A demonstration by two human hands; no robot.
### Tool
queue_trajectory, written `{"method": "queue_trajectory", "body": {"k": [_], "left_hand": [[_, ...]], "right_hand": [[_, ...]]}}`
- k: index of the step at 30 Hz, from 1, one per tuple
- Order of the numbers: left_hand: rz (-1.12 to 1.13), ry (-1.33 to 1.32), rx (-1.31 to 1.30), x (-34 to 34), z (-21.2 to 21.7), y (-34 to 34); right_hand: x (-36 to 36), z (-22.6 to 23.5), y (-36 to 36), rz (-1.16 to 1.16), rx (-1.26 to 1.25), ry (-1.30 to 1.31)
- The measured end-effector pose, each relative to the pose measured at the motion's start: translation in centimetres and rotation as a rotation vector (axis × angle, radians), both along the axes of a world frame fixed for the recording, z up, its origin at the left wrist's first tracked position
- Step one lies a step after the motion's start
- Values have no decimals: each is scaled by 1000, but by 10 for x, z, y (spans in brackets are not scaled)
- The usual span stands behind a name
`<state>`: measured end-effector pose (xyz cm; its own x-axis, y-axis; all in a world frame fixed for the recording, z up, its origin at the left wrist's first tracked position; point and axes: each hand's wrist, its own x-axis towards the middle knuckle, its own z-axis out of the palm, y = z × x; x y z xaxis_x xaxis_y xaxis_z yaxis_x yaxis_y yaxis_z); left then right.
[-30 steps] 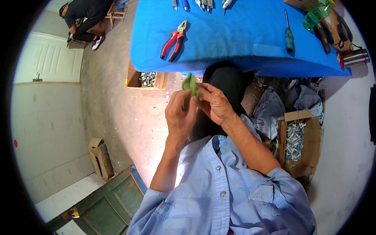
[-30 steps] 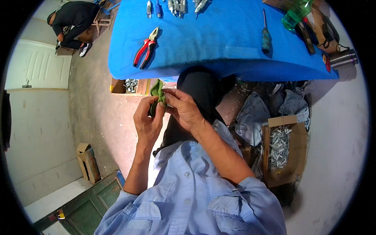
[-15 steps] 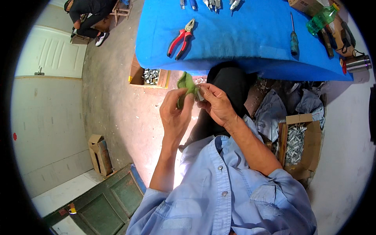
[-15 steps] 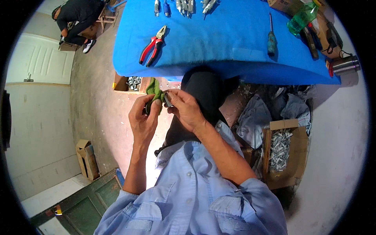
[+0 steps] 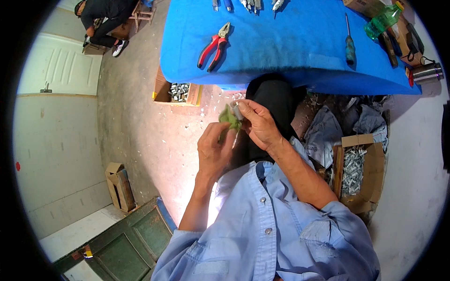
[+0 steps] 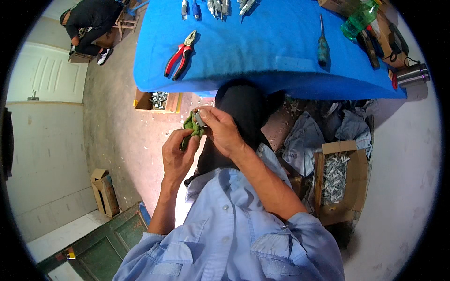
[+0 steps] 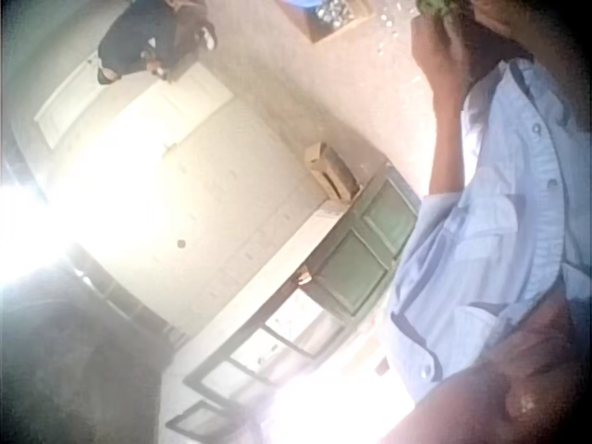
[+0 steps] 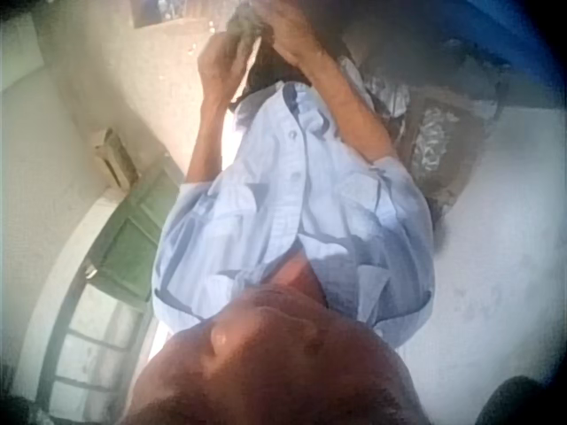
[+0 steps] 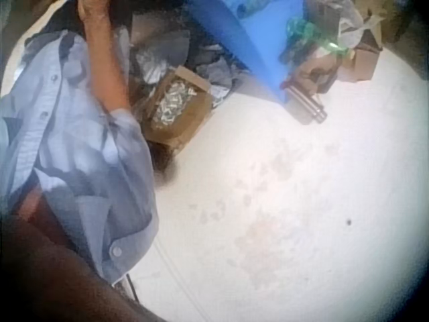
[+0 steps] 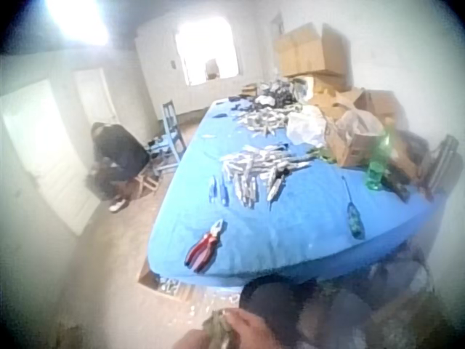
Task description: The person sits on the floor and assembles small electrical components. They use a green cloth to wipe a component, then use a screwdriver to tighten a screw on a cylindrical object. They also use a blue pen-like tool to mark or adjust the component before placing it on the table.
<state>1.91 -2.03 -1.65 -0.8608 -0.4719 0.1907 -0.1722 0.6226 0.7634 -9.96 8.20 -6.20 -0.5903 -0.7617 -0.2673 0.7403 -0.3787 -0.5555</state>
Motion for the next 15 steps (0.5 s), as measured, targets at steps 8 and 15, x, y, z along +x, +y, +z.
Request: {"method": "queue_trajectory", "body": {"k": [8, 15], "left_hand": [[79, 157, 75, -34, 11, -11], [83, 122, 153, -34, -12, -9]], "right_hand": [[-2, -9, 3, 16, 19, -10], [0, -8, 2, -16, 30, -47]]}}
